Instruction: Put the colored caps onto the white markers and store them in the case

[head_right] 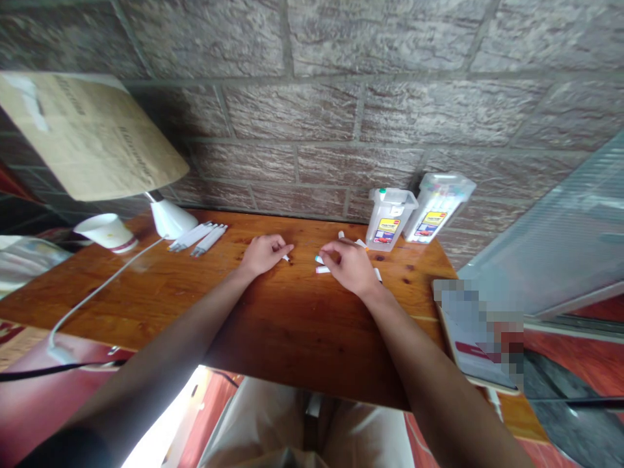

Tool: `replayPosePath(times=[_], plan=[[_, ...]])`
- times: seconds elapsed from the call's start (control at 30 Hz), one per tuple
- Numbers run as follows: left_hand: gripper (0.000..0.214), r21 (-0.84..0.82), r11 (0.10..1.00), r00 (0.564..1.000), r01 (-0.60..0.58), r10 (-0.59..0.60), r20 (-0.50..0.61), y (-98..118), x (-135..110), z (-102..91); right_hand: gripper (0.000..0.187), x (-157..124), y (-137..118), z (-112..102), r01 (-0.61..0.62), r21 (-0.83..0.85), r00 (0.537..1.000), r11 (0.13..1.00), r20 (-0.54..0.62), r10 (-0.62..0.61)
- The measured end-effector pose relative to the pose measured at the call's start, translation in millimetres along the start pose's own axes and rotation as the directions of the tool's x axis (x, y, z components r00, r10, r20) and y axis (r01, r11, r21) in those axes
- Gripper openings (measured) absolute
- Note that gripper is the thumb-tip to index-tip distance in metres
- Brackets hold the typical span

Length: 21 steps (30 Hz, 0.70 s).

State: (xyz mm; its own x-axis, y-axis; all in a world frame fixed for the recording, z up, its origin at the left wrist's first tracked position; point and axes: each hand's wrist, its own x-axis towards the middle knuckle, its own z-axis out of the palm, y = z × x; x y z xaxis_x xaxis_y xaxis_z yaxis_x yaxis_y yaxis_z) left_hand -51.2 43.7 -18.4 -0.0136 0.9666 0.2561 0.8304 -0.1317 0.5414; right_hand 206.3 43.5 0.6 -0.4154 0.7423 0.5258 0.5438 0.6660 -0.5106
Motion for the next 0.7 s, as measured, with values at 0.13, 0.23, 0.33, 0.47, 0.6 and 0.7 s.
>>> replayPosePath(times=[0.13,0.23,0.33,0.47,0.6,0.7], plan=[[0.026,0.028,1.000,1.000,-0.006,0.006,0.008,-1,2,0.0,0.020,1,2,-4,-0.092,0.001,0.990,0.996,-0.103,0.092],[0.033,0.055,0.998,0.997,-0.033,0.030,0.065,-1,2,-2.9,0.022,2,7,-10,-0.189,0.001,0.972,0.982,-0.143,0.187],[0.040,0.072,0.996,0.994,-0.059,0.052,0.096,0,1,-4.9,0.024,3,11,-18,-0.264,-0.003,0.950,0.965,-0.175,0.259],[0.036,0.065,0.994,0.991,-0.087,0.080,0.103,0,0,-4.7,0.025,6,18,-30,-0.307,-0.003,0.926,0.952,-0.233,0.298],[0.036,0.064,0.994,0.991,-0.090,0.083,0.109,-1,0,-4.0,0.027,6,28,-34,-0.369,-0.025,0.903,0.929,-0.247,0.352],[0.036,0.065,0.994,0.991,-0.085,0.077,0.112,-1,0,-4.2,0.025,5,35,-29,-0.360,-0.079,0.923,0.930,-0.176,0.342]])
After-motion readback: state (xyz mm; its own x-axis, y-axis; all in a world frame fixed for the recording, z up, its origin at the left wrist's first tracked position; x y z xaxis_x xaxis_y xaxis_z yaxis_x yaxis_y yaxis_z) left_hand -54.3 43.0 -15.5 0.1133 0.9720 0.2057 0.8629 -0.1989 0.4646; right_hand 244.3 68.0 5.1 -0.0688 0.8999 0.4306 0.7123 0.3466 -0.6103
